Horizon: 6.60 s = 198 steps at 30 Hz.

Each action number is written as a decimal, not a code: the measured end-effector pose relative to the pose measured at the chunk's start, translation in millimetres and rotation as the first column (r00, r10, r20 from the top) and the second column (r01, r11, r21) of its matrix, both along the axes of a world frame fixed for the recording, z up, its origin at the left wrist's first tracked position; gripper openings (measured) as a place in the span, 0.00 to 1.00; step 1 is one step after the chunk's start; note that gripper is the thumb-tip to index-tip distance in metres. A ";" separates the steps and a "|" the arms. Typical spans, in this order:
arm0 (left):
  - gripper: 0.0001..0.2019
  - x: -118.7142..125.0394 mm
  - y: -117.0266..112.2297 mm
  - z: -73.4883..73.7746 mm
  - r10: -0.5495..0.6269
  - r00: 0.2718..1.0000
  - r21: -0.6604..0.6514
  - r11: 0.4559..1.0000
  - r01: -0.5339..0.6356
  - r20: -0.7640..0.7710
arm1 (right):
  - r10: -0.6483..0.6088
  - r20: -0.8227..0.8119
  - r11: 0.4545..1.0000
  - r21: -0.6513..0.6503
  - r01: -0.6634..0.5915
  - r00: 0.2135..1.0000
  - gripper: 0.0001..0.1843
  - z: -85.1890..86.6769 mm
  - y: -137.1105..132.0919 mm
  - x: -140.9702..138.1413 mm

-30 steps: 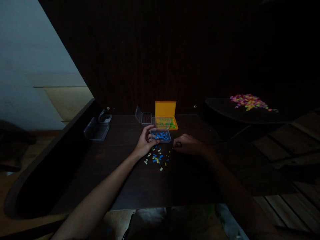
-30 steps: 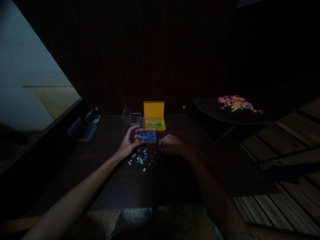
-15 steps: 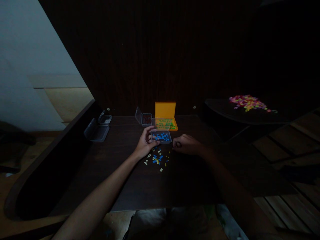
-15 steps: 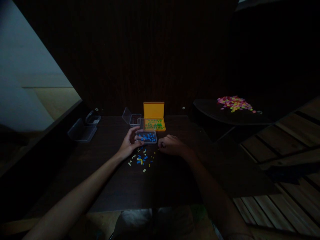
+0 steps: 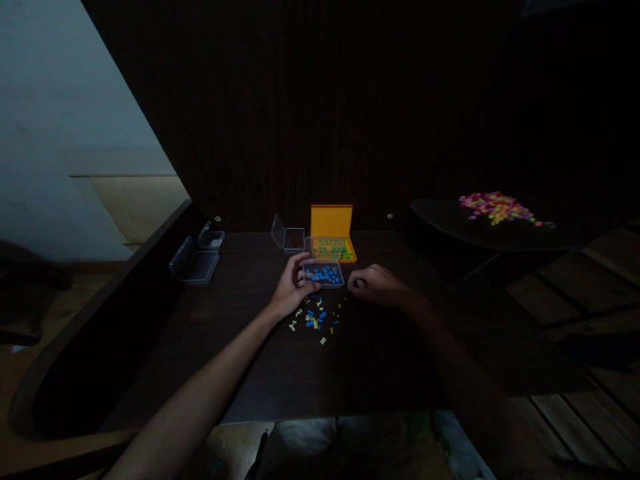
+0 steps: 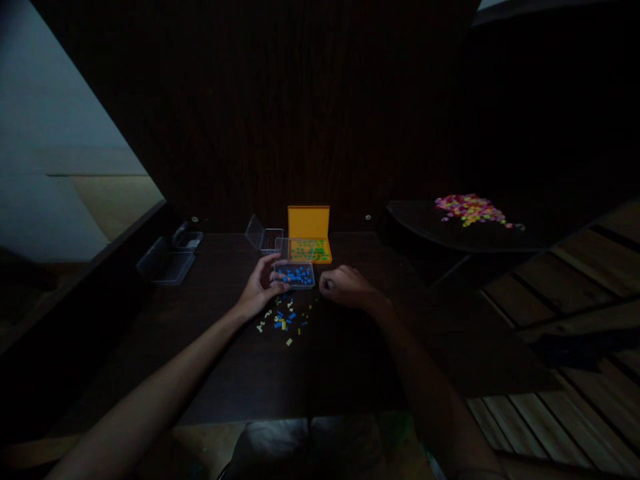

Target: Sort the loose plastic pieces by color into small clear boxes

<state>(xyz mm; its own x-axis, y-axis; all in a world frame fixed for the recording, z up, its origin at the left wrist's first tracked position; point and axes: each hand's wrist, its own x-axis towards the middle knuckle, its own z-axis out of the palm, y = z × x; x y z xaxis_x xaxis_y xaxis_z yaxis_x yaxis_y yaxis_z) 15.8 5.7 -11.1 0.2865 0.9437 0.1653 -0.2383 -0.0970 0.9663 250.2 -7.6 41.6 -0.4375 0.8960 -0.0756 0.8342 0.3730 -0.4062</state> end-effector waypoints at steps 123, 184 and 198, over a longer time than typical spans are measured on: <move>0.33 11.7 -16.1 5.0 -0.089 0.996 -0.009 0.996 0.089 0.009 | 0.127 -0.421 0.880 0.465 0.093 0.898 0.11 -21.8 -8.2 -34.6; 0.32 16.3 -21.8 6.2 -0.125 0.991 0.059 0.990 0.127 -0.043 | 0.191 -0.299 0.807 0.590 0.024 0.935 0.09 -35.1 -4.9 -33.5; 0.33 15.5 -21.0 8.0 -0.110 0.993 0.023 0.994 0.111 -0.036 | 0.107 -0.289 0.814 0.575 0.082 0.951 0.11 -28.7 -7.0 -31.9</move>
<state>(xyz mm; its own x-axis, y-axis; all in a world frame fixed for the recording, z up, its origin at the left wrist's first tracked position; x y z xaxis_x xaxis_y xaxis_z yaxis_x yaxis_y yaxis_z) 31.3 -15.3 -3.1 0.3949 0.9015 0.1769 -0.2158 -0.0961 0.9717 218.3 -14.6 12.9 -0.3648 0.7258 0.5832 0.7038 0.6250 -0.3376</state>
